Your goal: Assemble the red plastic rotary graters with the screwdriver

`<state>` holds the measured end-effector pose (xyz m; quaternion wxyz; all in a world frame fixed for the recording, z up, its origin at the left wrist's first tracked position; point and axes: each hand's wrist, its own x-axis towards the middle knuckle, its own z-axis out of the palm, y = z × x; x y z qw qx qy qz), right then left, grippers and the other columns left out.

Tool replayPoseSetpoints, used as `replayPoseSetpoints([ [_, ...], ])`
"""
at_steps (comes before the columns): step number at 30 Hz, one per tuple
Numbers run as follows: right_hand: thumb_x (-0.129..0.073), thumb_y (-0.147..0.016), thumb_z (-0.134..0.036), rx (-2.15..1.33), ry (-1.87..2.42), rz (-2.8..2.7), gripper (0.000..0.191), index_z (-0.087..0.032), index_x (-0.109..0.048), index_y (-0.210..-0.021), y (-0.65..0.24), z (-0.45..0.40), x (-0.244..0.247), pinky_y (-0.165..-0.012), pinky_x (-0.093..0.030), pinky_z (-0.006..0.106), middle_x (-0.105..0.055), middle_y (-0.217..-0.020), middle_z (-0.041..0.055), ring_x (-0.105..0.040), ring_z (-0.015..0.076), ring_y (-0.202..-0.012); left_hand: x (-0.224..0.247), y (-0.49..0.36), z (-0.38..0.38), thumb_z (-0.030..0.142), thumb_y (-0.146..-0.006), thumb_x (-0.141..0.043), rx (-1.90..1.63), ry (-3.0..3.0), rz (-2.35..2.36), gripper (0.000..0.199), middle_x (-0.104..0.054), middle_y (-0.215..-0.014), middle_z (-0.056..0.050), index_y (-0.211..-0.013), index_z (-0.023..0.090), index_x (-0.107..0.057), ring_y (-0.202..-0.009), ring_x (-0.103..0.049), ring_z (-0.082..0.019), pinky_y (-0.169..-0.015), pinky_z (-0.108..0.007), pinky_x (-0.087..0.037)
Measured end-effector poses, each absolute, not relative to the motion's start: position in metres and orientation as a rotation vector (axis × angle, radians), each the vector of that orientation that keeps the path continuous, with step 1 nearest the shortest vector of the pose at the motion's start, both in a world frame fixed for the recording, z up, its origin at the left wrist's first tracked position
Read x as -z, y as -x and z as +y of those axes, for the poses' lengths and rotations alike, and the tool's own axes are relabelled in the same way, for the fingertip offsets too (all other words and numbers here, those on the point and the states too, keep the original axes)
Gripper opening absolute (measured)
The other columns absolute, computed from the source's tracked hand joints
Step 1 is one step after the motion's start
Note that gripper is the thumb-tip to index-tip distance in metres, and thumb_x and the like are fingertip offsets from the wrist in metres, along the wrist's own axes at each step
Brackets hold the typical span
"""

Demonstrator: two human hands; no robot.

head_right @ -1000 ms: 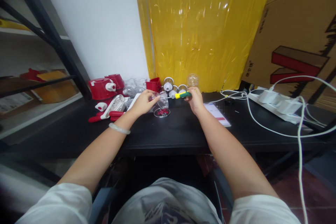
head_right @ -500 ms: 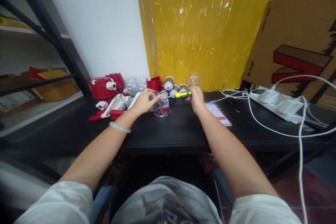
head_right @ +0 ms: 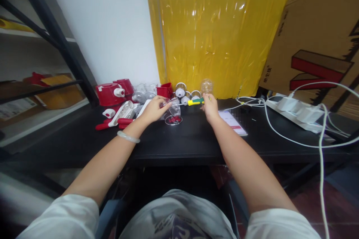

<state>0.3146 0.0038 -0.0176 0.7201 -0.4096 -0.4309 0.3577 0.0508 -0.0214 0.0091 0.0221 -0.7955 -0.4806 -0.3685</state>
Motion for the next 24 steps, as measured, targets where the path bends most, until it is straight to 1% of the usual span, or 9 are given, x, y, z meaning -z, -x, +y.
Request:
replayPoseSetpoints([
  [3,-0.068,-0.073,-0.04,-0.892,0.801,-0.908,0.023,-0.024,-0.053,-0.078,-0.3131,0.0015,0.0148,-0.043,-0.043,0.023,-0.047,-0.055,-0.0098,-0.041,0.0079,-0.041,-0.0098,-0.051,-0.0224,0.053,-0.096,-0.057,1.124,2.463,-1.494,0.038,-0.069,-0.116,-0.012,-0.081,0.019,-0.067,-0.109,-0.067,-0.027,-0.105,-0.041,-0.051],
  [6,-0.066,-0.07,-0.037,-0.944,0.771,-0.897,0.021,-0.024,-0.053,-0.082,-0.3132,0.0018,0.0152,-0.043,-0.042,0.023,-0.053,-0.061,-0.0083,-0.046,0.0084,-0.043,-0.01,-0.0513,-0.0226,0.052,-0.096,-0.057,1.129,2.46,-1.485,0.039,-0.068,-0.115,-0.012,-0.079,0.019,-0.066,-0.109,-0.067,-0.027,-0.105,-0.042,-0.051],
  [9,-0.064,-0.075,-0.047,-0.867,0.842,-0.911,0.026,-0.024,-0.053,-0.079,-0.3148,0.0047,0.0184,-0.041,-0.04,0.023,-0.052,-0.059,-0.0068,-0.046,0.0096,-0.043,-0.0099,-0.0515,-0.0225,0.053,-0.096,-0.058,1.135,2.457,-1.489,0.038,-0.068,-0.115,-0.012,-0.079,0.019,-0.066,-0.108,-0.067,-0.027,-0.104,-0.042,-0.052],
  [11,-0.058,-0.081,-0.058,-0.797,0.899,-0.928,0.035,-0.024,-0.054,-0.075,-0.3159,0.0065,0.0203,-0.041,-0.04,0.025,-0.046,-0.052,-0.007,-0.042,0.0103,-0.04,-0.0099,-0.0515,-0.0223,0.052,-0.096,-0.058,1.13,2.458,-1.489,0.038,-0.068,-0.115,-0.012,-0.079,0.019,-0.066,-0.108,-0.067,-0.027,-0.104,-0.042,-0.052],
  [13,-0.055,-0.084,-0.062,-0.754,0.956,-0.949,0.039,-0.024,-0.054,-0.072,-0.3163,0.007,0.021,-0.041,-0.04,0.027,-0.038,-0.045,-0.0084,-0.037,0.0105,-0.037,-0.0098,-0.0513,-0.0222,0.051,-0.096,-0.058,1.126,2.462,-1.481,0.037,-0.069,-0.115,-0.012,-0.079,0.019,-0.066,-0.108,-0.067,-0.027,-0.105,-0.042,-0.051],
  [16,-0.061,-0.081,-0.05,-0.749,0.993,-0.953,0.029,-0.024,-0.053,-0.07,-0.3159,0.0059,0.0196,-0.042,-0.04,0.027,-0.035,-0.043,-0.0095,-0.035,0.0102,-0.036,-0.0093,-0.0509,-0.0219,0.052,-0.096,-0.058,1.138,2.462,-1.478,0.038,-0.068,-0.115,-0.012,-0.079,0.019,-0.066,-0.108,-0.067,-0.026,-0.105,-0.042,-0.051],
  [19,-0.062,-0.075,-0.038,-0.812,0.936,-0.916,0.017,-0.024,-0.054,-0.074,-0.3151,0.0046,0.0173,-0.043,-0.041,0.025,-0.043,-0.05,-0.0088,-0.037,0.0092,-0.039,-0.0088,-0.0506,-0.0213,0.053,-0.096,-0.058,1.147,2.462,-1.481,0.038,-0.069,-0.115,-0.012,-0.079,0.019,-0.066,-0.108,-0.067,-0.026,-0.105,-0.042,-0.051],
  [22,-0.062,-0.072,-0.037,-0.901,0.853,-0.879,0.017,-0.024,-0.054,-0.079,-0.3146,0.0049,0.0162,-0.043,-0.041,0.023,-0.051,-0.062,-0.007,-0.043,0.0086,-0.044,-0.0087,-0.0508,-0.021,0.052,-0.096,-0.059,1.131,2.463,-1.475,0.037,-0.069,-0.114,-0.012,-0.08,0.019,-0.066,-0.108,-0.067,-0.026,-0.105,-0.041,-0.051],
  [24,-0.062,-0.074,-0.042,-0.926,0.841,-0.88,0.021,-0.024,-0.054,-0.08,-0.3147,0.0062,0.017,-0.042,-0.041,0.023,-0.052,-0.065,-0.0061,-0.045,0.0088,-0.045,-0.009,-0.051,-0.0211,0.051,-0.096,-0.059,1.132,2.461,-1.474,0.037,-0.069,-0.114,-0.012,-0.08,0.018,-0.067,-0.108,-0.067,-0.026,-0.105,-0.041,-0.051],
])
